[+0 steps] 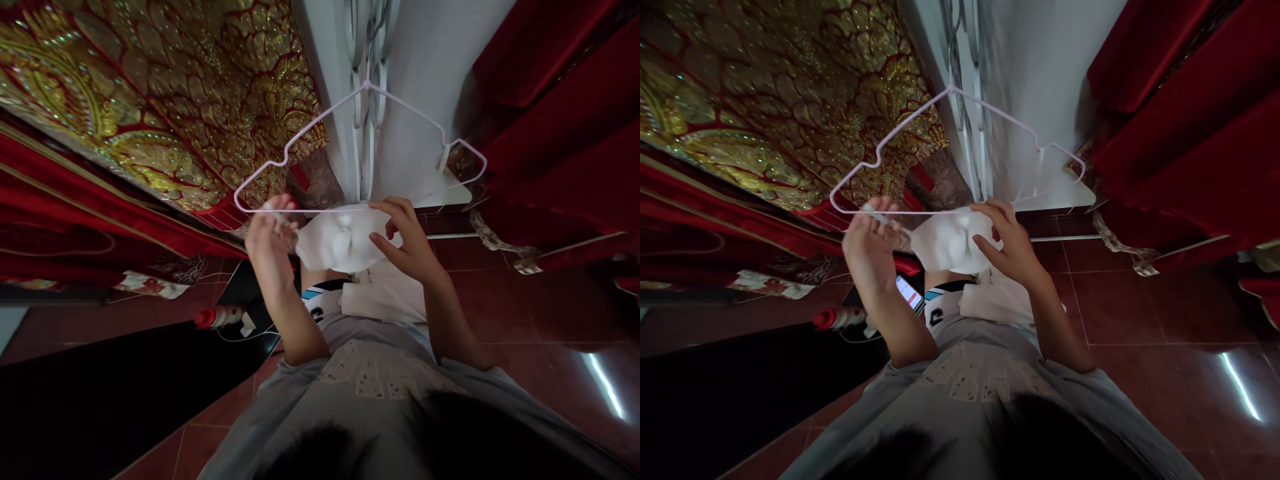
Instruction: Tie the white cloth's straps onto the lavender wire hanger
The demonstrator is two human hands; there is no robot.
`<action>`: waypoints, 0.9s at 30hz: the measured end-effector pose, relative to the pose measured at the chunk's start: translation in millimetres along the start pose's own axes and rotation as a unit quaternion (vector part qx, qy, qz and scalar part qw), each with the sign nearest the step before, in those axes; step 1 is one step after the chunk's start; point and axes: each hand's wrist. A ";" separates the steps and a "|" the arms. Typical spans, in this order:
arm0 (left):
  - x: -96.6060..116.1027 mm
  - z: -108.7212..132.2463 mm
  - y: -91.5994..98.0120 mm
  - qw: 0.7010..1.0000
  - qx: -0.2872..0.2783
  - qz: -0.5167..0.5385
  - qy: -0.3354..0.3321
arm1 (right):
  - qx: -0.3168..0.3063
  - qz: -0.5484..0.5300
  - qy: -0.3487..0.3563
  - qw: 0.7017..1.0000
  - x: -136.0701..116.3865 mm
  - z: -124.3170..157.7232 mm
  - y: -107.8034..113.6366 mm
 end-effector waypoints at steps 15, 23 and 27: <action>-2.3 11.5 -39.4 0.996 -0.049 0.077 0.014 | 0.215 -0.111 -0.121 0.963 38.4 0.9 31.8; -0.8 10.6 -33.9 0.995 -0.075 0.062 0.014 | 0.264 -0.152 -0.139 0.942 28.2 -2.1 21.4; -2.7 10.3 -34.0 0.994 -0.075 0.075 0.013 | 0.246 -0.150 -0.162 0.944 37.1 -2.9 29.0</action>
Point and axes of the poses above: each hand's wrist, its own z-axis away from the middle knuckle, its own y-axis out of the back of the hand, x = y × z, and after that the axes turned 1 degree about z, right-handed
